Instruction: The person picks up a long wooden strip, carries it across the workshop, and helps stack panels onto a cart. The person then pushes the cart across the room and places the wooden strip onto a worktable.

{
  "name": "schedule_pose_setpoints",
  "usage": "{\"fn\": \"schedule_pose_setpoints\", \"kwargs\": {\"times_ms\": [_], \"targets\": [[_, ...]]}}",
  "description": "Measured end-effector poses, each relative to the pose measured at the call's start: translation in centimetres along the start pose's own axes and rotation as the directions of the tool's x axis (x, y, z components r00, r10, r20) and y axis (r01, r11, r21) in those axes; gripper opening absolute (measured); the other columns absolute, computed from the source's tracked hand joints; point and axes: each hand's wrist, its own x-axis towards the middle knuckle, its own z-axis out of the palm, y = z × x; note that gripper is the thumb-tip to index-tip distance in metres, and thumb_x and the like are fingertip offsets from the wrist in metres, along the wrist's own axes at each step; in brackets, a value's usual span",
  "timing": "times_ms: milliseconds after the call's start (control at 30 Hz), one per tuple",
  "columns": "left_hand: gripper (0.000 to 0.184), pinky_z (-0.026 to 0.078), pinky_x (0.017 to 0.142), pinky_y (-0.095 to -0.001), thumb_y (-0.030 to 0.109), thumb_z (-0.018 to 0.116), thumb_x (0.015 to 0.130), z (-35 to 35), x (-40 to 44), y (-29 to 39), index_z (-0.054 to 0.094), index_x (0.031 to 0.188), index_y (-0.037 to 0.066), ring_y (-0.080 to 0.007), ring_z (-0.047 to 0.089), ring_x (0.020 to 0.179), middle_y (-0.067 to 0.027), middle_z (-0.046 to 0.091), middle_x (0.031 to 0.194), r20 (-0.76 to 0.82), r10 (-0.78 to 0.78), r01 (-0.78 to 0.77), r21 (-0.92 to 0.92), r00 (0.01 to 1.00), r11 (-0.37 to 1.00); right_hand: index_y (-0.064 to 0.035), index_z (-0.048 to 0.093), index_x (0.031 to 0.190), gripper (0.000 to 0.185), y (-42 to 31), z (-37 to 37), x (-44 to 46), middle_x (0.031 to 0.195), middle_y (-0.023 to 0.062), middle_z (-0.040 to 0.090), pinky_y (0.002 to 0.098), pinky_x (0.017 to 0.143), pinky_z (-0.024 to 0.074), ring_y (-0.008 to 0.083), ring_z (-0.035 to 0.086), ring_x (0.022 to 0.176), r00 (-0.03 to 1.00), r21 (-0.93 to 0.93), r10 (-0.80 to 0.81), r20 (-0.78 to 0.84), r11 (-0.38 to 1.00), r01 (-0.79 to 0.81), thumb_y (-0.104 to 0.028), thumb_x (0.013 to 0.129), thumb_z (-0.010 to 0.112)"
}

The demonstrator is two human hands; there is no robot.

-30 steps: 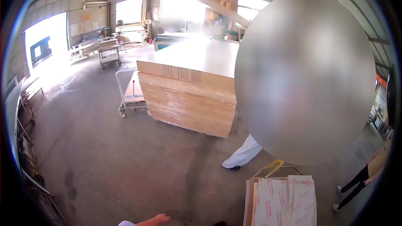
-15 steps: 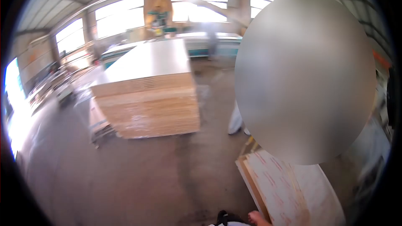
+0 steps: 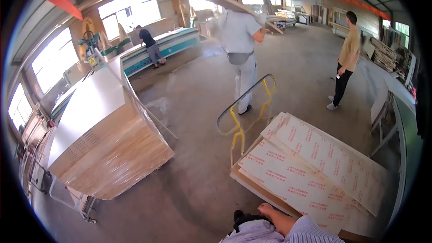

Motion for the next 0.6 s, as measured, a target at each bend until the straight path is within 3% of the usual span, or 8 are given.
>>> {"fn": "schedule_pose_setpoints", "kwargs": {"times_ms": [33,67,133,167,233,367,467,600], "targets": [[0.039,0.05,0.076,-0.0415,0.035,0.047,0.091,-2.1,1.8,1.4,0.055,0.115,0.005,-0.0267,0.061,0.091,-0.0162,0.062,0.108,0.041,-0.13,0.136,-0.344,0.991,0.929,-0.0031,0.065,0.081,0.017,-2.5,0.0,1.2,0.067,0.0074,0.061,0.0302,0.05,0.0454,0.0157,0.055,0.054,0.999,0.116,0.046,0.025,0.992,-0.049,-0.019,0.079,0.059],[0.039,0.051,0.075,-0.0411,0.035,0.048,0.091,-4.1,3.7,2.8,0.055,0.113,0.005,-0.0266,0.062,0.09,-0.0162,0.062,0.106,0.065,-0.193,0.199,-0.504,0.979,0.84,-0.0036,0.063,0.079,0.017,-3.9,0.2,3.9,0.065,0.0067,0.06,0.0296,0.051,0.0457,0.0156,0.055,0.054,1.0,0.094,-0.024,-0.01,0.995,0.025,-0.02,0.079,0.058],[0.038,0.051,0.074,-0.0404,0.034,0.048,0.09,-8.4,6.4,5.7,0.056,0.111,0.005,-0.0263,0.062,0.088,-0.0161,0.062,0.104,0.091,-0.248,0.249,-0.628,0.964,0.737,-0.0048,0.061,0.076,0.016,-10.0,-0.9,6.8,0.064,0.005,0.058,0.0285,0.052,0.0454,0.0149,0.055,0.055,0.997,0.131,-0.082,0.0,0.988,0.081,-0.02,0.081,0.057],[0.037,0.051,0.073,-0.04,0.034,0.048,0.089,-10.3,7.8,6.8,0.057,0.11,0.004,-0.0261,0.062,0.087,-0.0161,0.062,0.103,0.1,-0.261,0.261,-0.653,0.96,0.711,-0.0055,0.059,0.075,0.016,-16.3,-2.8,5.9,0.064,0.004,0.057,0.0281,0.052,0.0448,0.0141,0.054,0.056,0.997,0.194,-0.064,0.043,0.979,0.054,-0.02,0.082,0.057],[0.036,0.051,0.072,-0.0393,0.034,0.049,0.088,-13.6,10.6,8.6,0.058,0.107,0.004,-0.0258,0.062,0.085,-0.016,0.063,0.1,0.123,-0.279,0.284,-0.684,0.953,0.672,-0.0061,0.056,0.076,0.015,-21.4,-3.1,10.0,0.068,0.0029,0.056,0.0269,0.052,0.0427,0.0123,0.053,0.059,0.992,0.405,-0.127,-0.024,0.906,0.126,-0.019,0.083,0.056],[0.034,0.051,0.069,-0.0378,0.033,0.05,0.086,-19.8,17.7,11.1,0.059,0.103,0.004,-0.0252,0.063,0.081,-0.0158,0.064,0.095,0.16,-0.293,0.314,-0.724,0.943,0.615,-0.0027,0.056,0.092,0.019,-32.7,-5.1,15.3,0.083,0.006,0.059,0.027,0.065,0.0457,0.0139,0.057,0.073,0.947,0.416,-0.273,-0.166,0.852,0.319,-0.019,0.083,0.058],[0.033,0.051,0.067,-0.0367,0.032,0.051,0.085,-24.9,24.8,11.7,0.061,0.099,0.003,-0.0248,0.064,0.079,-0.0157,0.064,0.091,0.181,-0.284,0.322,-0.734,0.941,0.598,0.0003,0.052,0.105,0.032,-43.8,-7.9,15.1,0.091,0.0106,0.059,0.0312,0.076,0.046,0.0201,0.059,0.087,0.888,0.286,-0.248,-0.386,0.884,0.371,-0.02,0.081,0.061],[0.031,0.051,0.065,-0.0352,0.031,0.052,0.083,-34.6,36.7,12.9,0.063,0.094,0.003,-0.0242,0.065,0.075,-0.0156,0.065,0.086,0.185,-0.217,0.281,-0.747,0.958,0.603,0.0015,0.048,0.114,0.043,-49.2,-7.0,25.9,0.101,0.0168,0.056,0.0359,0.084,0.0442,0.0287,0.056,0.098,0.679,0.08,-0.267,-0.684,0.897,0.434,-0.022,0.08,0.062]]}}
